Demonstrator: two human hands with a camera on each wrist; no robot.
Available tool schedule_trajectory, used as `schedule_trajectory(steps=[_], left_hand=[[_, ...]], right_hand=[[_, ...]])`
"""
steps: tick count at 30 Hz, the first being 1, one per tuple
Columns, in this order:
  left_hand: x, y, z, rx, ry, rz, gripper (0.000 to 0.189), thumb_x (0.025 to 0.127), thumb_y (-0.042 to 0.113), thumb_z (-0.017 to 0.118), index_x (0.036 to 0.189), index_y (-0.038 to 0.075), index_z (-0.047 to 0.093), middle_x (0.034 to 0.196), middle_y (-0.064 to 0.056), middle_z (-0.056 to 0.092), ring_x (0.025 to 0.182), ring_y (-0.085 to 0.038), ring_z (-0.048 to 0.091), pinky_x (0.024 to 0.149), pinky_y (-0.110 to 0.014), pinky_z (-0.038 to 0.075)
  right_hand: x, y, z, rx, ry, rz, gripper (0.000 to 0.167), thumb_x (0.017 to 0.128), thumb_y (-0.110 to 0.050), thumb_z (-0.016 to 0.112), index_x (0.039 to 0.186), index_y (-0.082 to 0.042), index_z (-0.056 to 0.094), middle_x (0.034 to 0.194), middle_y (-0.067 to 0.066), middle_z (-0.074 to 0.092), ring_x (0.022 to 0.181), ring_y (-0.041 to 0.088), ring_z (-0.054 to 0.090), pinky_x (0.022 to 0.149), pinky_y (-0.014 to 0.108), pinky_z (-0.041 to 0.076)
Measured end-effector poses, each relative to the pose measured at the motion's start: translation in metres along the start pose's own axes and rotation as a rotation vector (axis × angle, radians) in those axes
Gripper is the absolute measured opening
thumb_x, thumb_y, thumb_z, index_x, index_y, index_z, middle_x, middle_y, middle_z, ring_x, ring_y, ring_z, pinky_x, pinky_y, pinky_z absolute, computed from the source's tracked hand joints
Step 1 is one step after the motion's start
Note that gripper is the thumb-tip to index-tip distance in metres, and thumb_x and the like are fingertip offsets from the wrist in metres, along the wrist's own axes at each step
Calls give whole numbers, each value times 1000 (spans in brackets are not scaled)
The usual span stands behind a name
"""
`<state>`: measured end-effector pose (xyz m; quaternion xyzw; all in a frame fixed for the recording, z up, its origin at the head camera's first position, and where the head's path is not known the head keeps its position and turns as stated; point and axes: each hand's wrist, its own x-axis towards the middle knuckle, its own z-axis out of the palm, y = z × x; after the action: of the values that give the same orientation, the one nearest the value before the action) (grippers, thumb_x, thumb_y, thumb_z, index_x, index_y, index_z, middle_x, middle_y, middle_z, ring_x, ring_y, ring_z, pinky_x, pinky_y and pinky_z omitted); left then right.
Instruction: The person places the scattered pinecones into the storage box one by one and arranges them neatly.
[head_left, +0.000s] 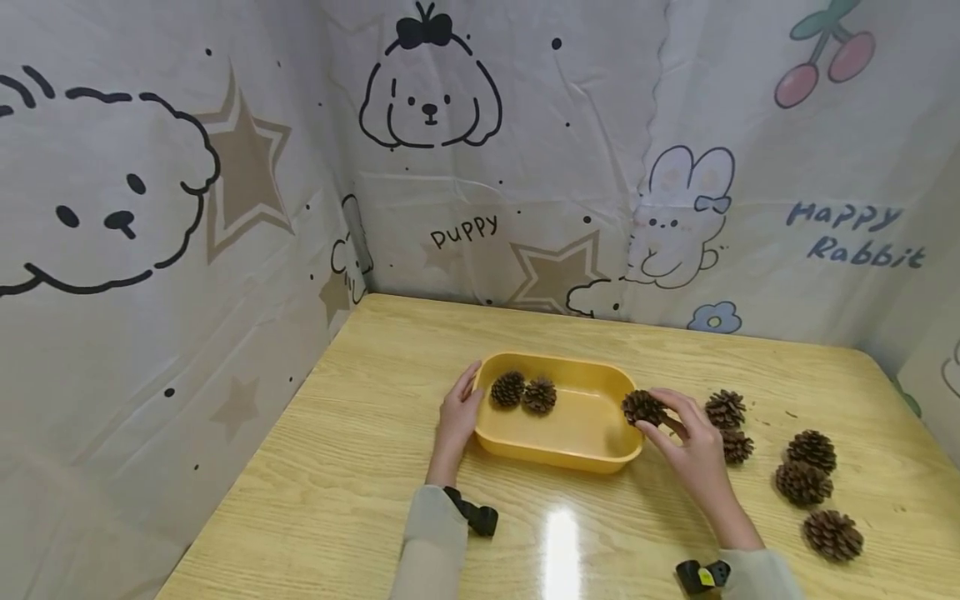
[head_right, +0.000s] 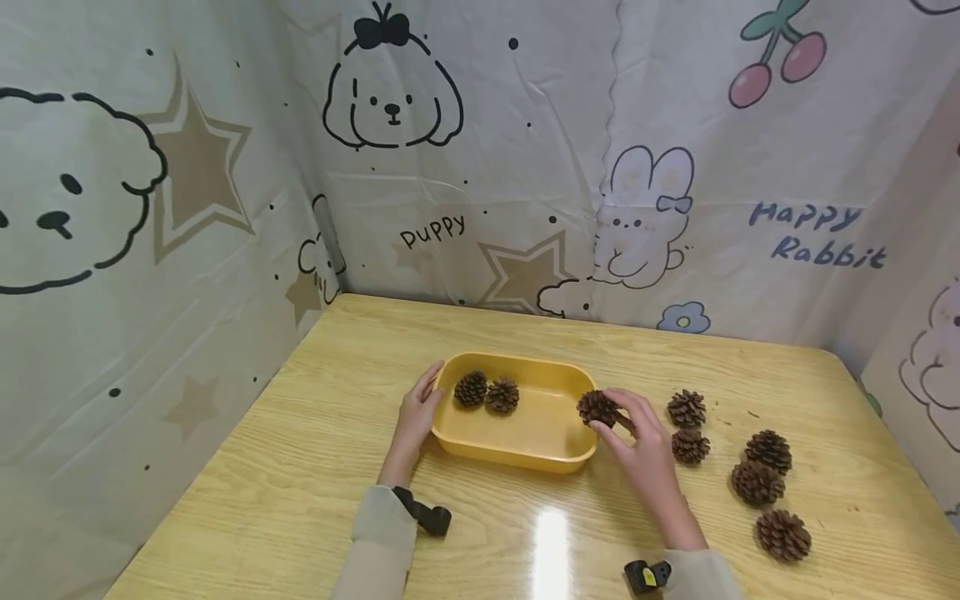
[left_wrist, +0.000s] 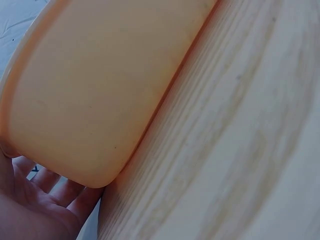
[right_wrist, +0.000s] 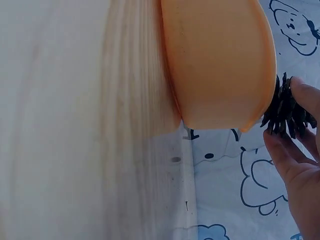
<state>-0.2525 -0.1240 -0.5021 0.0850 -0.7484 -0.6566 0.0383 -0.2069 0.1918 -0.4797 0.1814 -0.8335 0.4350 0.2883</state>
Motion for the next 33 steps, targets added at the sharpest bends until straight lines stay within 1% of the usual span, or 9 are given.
schedule_trajectory(steps=[7,14,19,21,23,25,27,30,33], left_hand=[[-2,-1,-1,-9,-9,3,47,100,15,48,146,24,48,150,-14,48,138,-31,48,108,-47,46],[-1,-2,-1,-4,-2,18,47,99,14,48,146,23,49,148,-13,50,137,-31,49,108,-46,46],[-1,-2,-1,-18,-5,20,48,100,15,48,147,21,47,148,-14,49,136,-31,49,108,-46,46],[-1,-2,-1,-23,-6,20,48,99,15,48,147,21,47,148,-14,49,136,-31,49,108,-47,46],[0,-1,0,-22,-6,17,48,99,15,48,147,22,48,148,-14,50,136,-31,49,108,-46,46],[0,-1,-1,-17,-4,12,48,99,15,48,146,23,48,148,-13,50,137,-30,49,109,-45,46],[0,-1,-1,-20,-4,6,48,99,14,48,146,23,49,148,-12,51,137,-28,49,109,-45,45],[1,-2,-2,-21,-11,9,48,98,14,47,146,23,48,148,-13,50,138,-28,48,110,-45,45],[0,-2,-2,-24,-21,8,49,98,15,47,146,23,47,149,-13,49,138,-28,47,110,-46,45]], right_hand=[[5,3,12,44,-3,-35,58,66,19,76,121,5,64,121,25,61,117,-19,45,89,0,43],[11,-1,19,49,-57,-42,54,71,16,75,122,5,62,122,23,61,116,-18,46,89,0,44],[17,-2,23,9,-104,-60,52,73,10,77,122,2,63,121,21,62,116,-18,44,87,-1,44],[20,-2,26,-15,-126,-62,50,74,8,77,122,1,63,121,20,62,114,-13,48,86,-2,44],[23,-1,28,-35,-142,-60,49,75,6,78,121,1,63,121,19,62,112,0,57,85,-1,45],[26,-1,30,-48,-161,-61,47,75,5,78,120,0,64,120,18,63,109,16,62,83,7,52],[29,-2,32,-65,-184,-65,47,75,4,78,120,0,63,119,18,63,106,30,63,82,19,57],[33,-3,35,-75,-233,-61,46,77,2,77,120,0,63,119,18,63,107,36,62,80,38,59],[38,-3,38,-81,-285,-63,45,77,1,77,120,0,62,118,19,63,107,37,63,80,43,59]])
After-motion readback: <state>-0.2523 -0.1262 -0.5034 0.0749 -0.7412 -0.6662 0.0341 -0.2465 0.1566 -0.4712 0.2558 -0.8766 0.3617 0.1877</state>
